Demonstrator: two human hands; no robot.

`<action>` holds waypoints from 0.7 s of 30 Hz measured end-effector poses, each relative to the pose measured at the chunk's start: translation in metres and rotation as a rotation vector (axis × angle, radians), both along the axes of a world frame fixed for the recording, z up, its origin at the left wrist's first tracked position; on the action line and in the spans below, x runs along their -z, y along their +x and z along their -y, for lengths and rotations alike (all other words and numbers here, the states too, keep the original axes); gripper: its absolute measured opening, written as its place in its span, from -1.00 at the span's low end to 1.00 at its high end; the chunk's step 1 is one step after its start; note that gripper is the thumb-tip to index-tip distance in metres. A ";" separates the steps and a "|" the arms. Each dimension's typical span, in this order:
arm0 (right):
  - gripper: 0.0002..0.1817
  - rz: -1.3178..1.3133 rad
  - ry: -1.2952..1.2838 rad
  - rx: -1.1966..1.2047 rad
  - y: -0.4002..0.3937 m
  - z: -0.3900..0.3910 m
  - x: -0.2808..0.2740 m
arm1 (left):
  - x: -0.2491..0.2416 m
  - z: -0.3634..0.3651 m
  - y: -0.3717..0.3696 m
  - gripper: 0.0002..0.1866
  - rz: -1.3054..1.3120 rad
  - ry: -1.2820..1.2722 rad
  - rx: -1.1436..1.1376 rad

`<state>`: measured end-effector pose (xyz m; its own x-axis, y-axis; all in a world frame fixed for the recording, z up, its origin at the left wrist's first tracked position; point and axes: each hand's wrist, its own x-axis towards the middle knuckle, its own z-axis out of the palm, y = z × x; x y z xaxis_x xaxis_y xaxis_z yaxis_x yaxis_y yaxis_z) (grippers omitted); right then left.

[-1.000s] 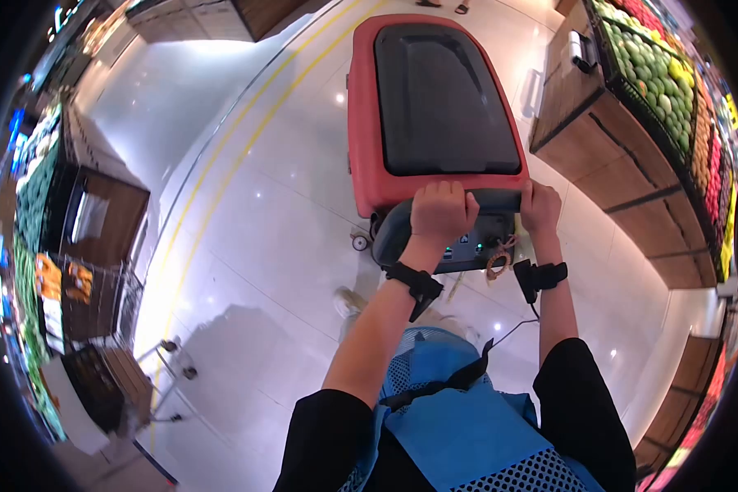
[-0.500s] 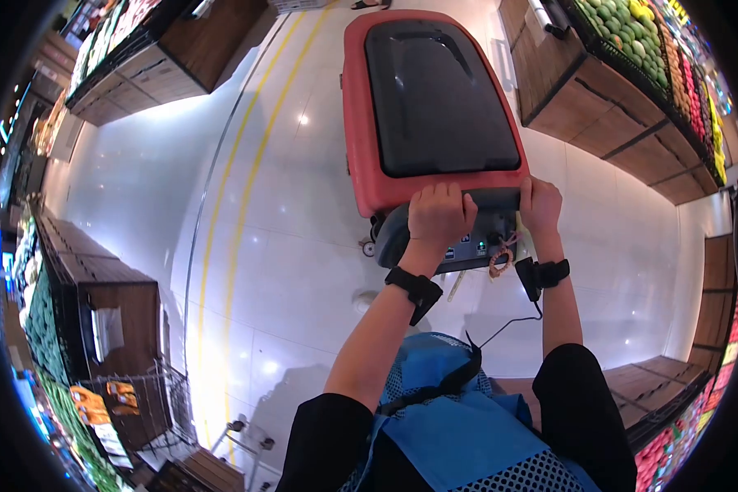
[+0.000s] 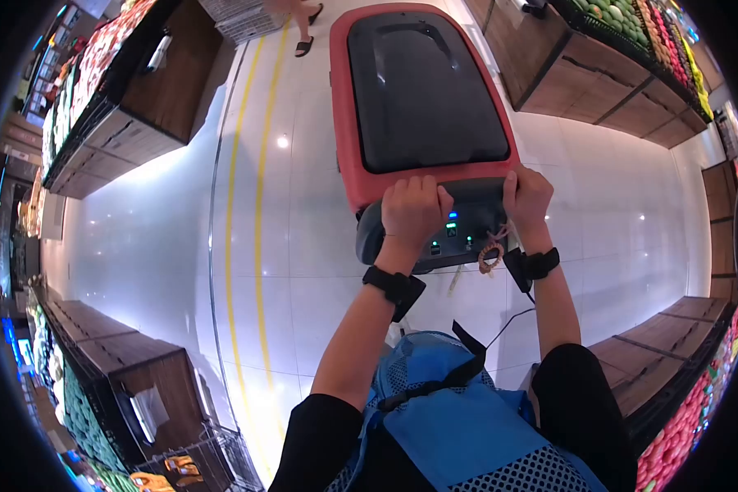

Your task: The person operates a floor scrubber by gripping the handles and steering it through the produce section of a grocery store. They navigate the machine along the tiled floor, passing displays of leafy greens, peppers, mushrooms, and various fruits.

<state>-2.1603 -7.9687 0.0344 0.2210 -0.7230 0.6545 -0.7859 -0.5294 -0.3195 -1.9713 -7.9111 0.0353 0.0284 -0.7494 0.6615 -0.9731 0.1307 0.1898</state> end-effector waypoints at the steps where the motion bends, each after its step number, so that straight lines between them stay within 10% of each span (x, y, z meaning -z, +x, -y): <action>1: -0.79 -0.003 -0.004 0.020 0.002 -0.014 -0.004 | -0.003 -0.011 0.003 -0.86 -0.003 -0.004 0.020; 21: -0.77 0.042 -0.134 0.125 0.099 0.166 -0.003 | -0.005 0.183 0.103 -0.84 0.041 -0.031 0.112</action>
